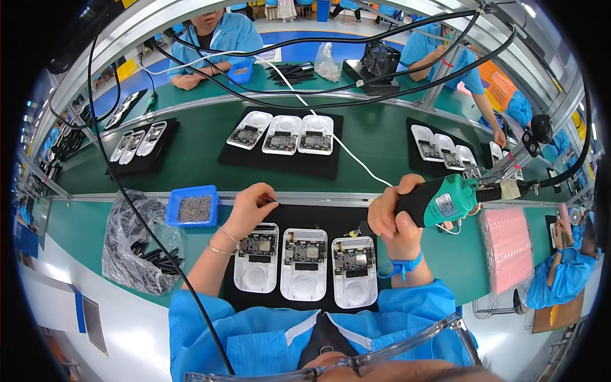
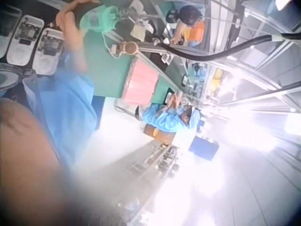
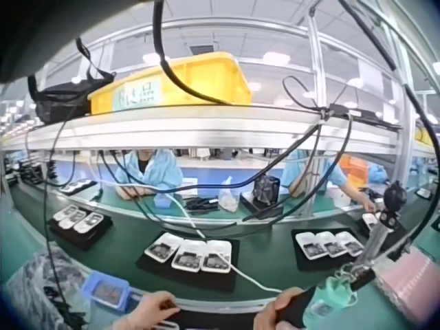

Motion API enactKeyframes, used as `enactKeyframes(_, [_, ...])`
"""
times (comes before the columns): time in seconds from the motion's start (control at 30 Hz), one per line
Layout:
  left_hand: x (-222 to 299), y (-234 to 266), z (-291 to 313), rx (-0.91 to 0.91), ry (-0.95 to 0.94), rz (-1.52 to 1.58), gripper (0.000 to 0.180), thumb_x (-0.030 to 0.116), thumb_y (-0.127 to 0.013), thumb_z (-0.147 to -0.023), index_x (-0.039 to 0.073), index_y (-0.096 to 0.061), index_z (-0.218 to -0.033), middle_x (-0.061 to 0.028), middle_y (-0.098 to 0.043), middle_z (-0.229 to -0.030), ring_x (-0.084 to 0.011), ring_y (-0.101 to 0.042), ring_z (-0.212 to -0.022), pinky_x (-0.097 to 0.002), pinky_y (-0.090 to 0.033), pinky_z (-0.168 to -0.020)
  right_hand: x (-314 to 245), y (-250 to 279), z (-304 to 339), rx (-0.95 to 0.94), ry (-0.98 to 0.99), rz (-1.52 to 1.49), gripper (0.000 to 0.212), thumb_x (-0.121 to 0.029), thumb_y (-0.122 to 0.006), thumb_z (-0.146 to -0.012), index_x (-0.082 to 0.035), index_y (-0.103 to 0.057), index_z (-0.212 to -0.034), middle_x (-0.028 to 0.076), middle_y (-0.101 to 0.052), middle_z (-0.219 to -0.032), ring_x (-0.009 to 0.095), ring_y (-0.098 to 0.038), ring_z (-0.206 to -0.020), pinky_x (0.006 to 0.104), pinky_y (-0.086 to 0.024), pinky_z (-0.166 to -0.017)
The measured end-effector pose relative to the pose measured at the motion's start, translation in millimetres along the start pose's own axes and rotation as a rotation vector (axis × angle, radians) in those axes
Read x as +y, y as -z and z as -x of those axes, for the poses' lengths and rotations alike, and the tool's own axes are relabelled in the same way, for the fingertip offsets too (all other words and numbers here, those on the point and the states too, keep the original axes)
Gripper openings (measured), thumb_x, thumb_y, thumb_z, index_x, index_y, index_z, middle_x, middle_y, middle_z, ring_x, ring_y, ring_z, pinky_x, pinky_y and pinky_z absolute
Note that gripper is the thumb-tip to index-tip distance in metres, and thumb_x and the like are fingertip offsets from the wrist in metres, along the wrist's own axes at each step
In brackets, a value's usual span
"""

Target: Screwing small components onto circuit boards using an electric screwdriver on an assembly line.

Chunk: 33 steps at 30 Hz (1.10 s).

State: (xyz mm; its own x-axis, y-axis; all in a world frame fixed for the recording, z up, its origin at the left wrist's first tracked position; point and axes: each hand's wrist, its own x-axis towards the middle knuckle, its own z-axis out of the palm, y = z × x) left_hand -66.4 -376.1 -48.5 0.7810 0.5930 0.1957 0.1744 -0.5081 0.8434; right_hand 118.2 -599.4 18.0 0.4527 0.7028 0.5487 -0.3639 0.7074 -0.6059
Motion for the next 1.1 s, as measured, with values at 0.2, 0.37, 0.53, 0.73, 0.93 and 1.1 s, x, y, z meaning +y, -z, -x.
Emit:
enactKeyframes(0.2, [-15,15,-12,-0.281,-0.040,-0.408,0.012,0.001,-0.063,-0.070,0.000,-0.060,-0.082,-0.0132,-0.055,-0.075,-0.0268,-0.055,-0.066,-0.0334,-0.047,-0.064,10,13,-3,0.022,0.011,0.052,0.037,-0.012,-0.063,-0.079,-0.007,-0.037,-0.105,0.005,-0.044,-0.061,0.010,-0.038,-0.045,0.0254,-0.033,-0.042])
enactKeyframes(0.37, [-2,7,-7,-0.221,-0.213,-0.440,0.012,0.003,-0.063,-0.074,-0.002,-0.060,-0.084,-0.0135,-0.055,-0.082,-0.0322,-0.055,-0.075,-0.0363,-0.046,-0.069,29,17,-5,0.021,-0.060,0.048,0.033,-0.002,-0.057,-0.079,-0.001,-0.039,-0.106,0.005,-0.047,-0.063,0.012,-0.044,-0.049,0.0236,-0.035,-0.043])
enactKeyframes(0.53, [35,-31,30,-0.208,-0.399,-0.317,0.028,0.000,-0.063,-0.069,0.002,-0.061,-0.098,-0.0112,-0.053,-0.079,-0.0269,-0.054,-0.071,-0.0342,-0.047,-0.060,42,14,-3,0.009,-0.183,0.158,0.032,0.003,-0.055,-0.078,0.001,-0.040,-0.106,0.003,-0.050,-0.064,0.008,-0.047,-0.052,0.0210,-0.038,-0.048])
enactKeyframes(0.73, [35,-61,40,-0.207,-0.591,-0.457,0.022,0.004,-0.064,-0.066,0.002,-0.061,-0.088,-0.0084,-0.052,-0.081,-0.0256,-0.054,-0.080,-0.0359,-0.046,-0.072,46,14,-1,-0.006,-0.230,0.213,0.033,0.001,-0.058,-0.077,0.002,-0.042,-0.106,0.002,-0.053,-0.068,0.007,-0.050,-0.057,0.0198,-0.039,-0.051])
enactKeyframes(0.93, [34,-76,35,-0.153,-0.622,-0.510,0.024,0.004,-0.062,-0.066,0.000,-0.062,-0.089,-0.0120,-0.056,-0.095,-0.0277,-0.054,-0.097,-0.0364,-0.045,-0.083,50,15,1,-0.004,-0.213,0.200,0.033,0.002,-0.058,-0.077,0.003,-0.043,-0.106,0.002,-0.054,-0.070,0.006,-0.050,-0.058,0.0196,-0.040,-0.052])
enactKeyframes(1.1, [28,-85,39,-0.176,-0.579,-0.548,0.031,0.002,-0.059,-0.066,-0.002,-0.059,-0.097,-0.0133,-0.056,-0.100,-0.0287,-0.053,-0.099,-0.0365,-0.045,-0.085,60,21,5,-0.036,-0.163,0.340,0.032,0.001,-0.054,-0.081,-0.001,-0.037,-0.107,0.006,-0.049,-0.064,0.010,-0.044,-0.050,0.0237,-0.039,-0.047])
